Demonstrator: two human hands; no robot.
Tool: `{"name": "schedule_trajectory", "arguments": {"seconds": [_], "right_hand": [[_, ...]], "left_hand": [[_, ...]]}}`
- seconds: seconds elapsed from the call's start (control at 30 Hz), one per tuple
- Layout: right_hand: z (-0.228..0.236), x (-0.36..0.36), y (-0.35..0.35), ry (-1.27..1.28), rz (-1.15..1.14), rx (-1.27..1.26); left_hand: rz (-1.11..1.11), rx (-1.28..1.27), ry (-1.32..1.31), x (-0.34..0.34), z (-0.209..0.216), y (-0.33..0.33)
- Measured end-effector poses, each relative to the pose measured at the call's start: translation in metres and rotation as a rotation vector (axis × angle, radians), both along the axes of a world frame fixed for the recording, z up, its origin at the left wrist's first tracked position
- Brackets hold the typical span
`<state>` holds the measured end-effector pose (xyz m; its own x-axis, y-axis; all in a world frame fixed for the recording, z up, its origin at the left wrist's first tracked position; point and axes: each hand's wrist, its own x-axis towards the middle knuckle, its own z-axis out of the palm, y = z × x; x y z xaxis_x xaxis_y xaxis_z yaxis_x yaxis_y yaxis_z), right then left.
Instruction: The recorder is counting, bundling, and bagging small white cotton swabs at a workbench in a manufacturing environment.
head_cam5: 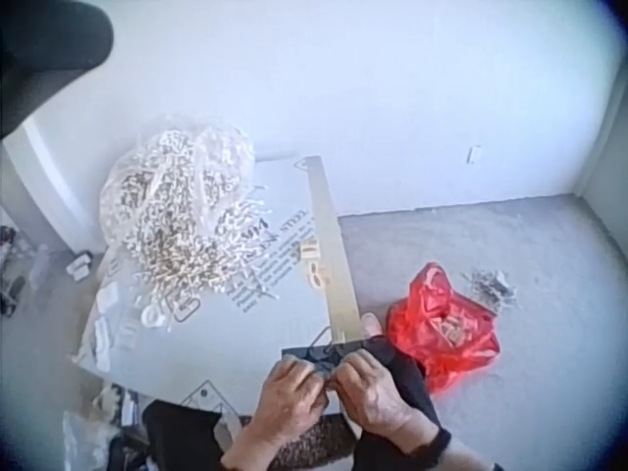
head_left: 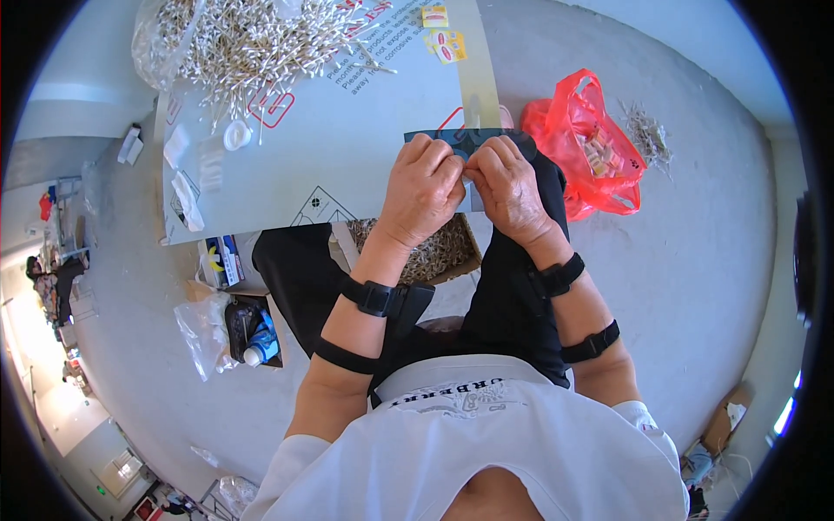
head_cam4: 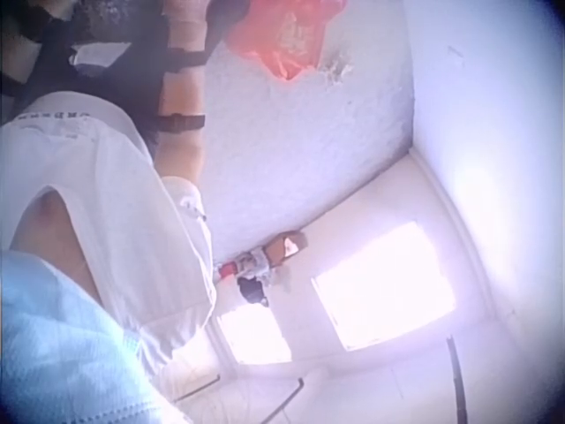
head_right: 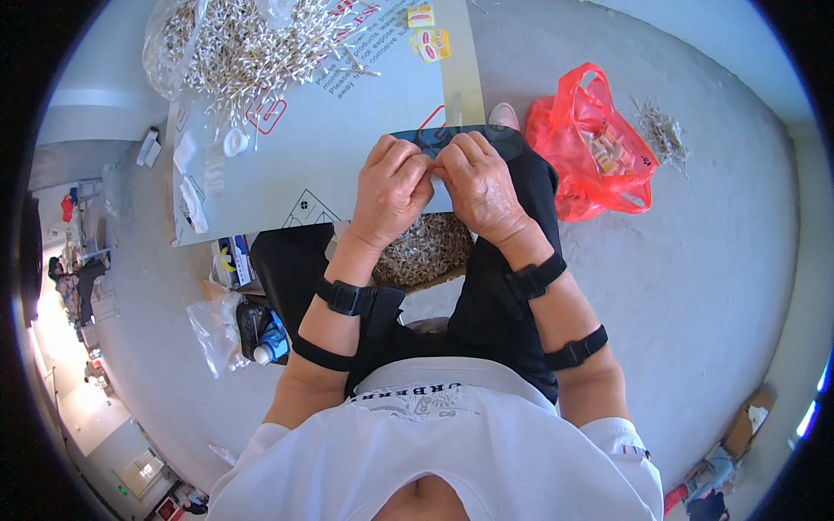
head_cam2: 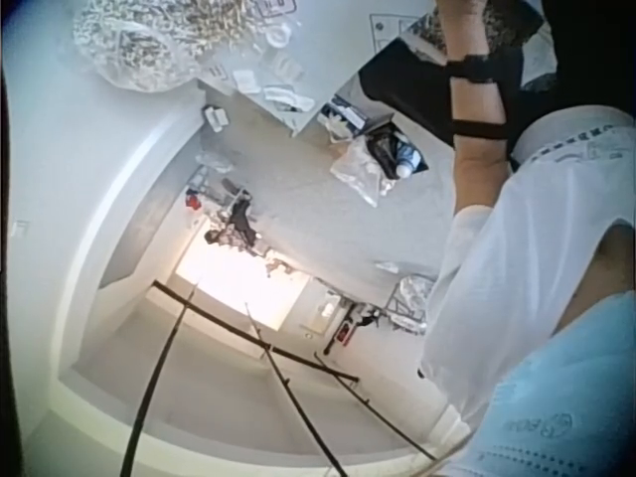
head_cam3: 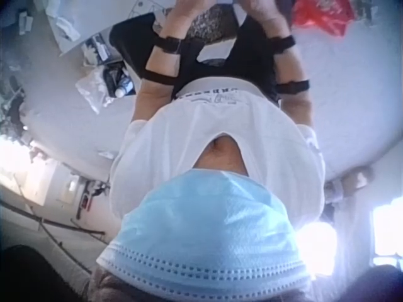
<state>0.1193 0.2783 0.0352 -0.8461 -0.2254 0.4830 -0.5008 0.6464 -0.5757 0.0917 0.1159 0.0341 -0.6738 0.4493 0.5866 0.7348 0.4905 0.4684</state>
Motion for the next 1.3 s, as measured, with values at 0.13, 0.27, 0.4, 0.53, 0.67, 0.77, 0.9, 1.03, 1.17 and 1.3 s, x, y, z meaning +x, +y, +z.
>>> {"name": "schedule_trajectory", "arguments": {"seconds": [0.13,0.27,0.4,0.53,0.67,0.77,0.9,1.03,1.17,1.3], "right_hand": [[0.001,-0.001,-0.001,0.027,0.021,0.054],[0.003,-0.001,-0.001,0.004,0.036,0.041],[0.003,-0.001,-0.002,-0.011,0.033,0.051],[0.004,-0.001,-0.003,-0.011,0.032,0.050],[0.001,-0.002,0.002,-0.006,0.010,0.016],[0.000,-0.003,0.003,-0.026,0.003,-0.005],[0.001,-0.002,-0.001,-0.027,-0.004,-0.009],[0.002,0.000,0.000,-0.044,0.002,-0.038],[0.004,0.005,0.000,-0.141,0.005,-0.139],[0.004,0.008,0.000,-0.219,-0.007,-0.199]], "left_hand": [[-0.013,-0.043,0.014,-0.002,0.000,-0.002],[0.008,-0.043,0.004,-0.004,-0.003,-0.013],[-0.001,-0.121,-0.018,-0.005,0.002,-0.024],[0.023,-0.093,0.009,-0.004,0.000,-0.033],[0.148,-0.088,-0.043,-0.009,-0.007,-0.057],[0.082,0.018,-0.140,-0.008,0.011,-0.039],[-0.004,0.145,-0.316,-0.005,0.005,-0.014],[-0.007,0.373,-0.737,-0.002,-0.003,-0.008],[0.023,0.553,-1.130,-0.002,-0.004,-0.008],[0.037,0.546,-1.139,-0.002,-0.006,-0.007]]}}
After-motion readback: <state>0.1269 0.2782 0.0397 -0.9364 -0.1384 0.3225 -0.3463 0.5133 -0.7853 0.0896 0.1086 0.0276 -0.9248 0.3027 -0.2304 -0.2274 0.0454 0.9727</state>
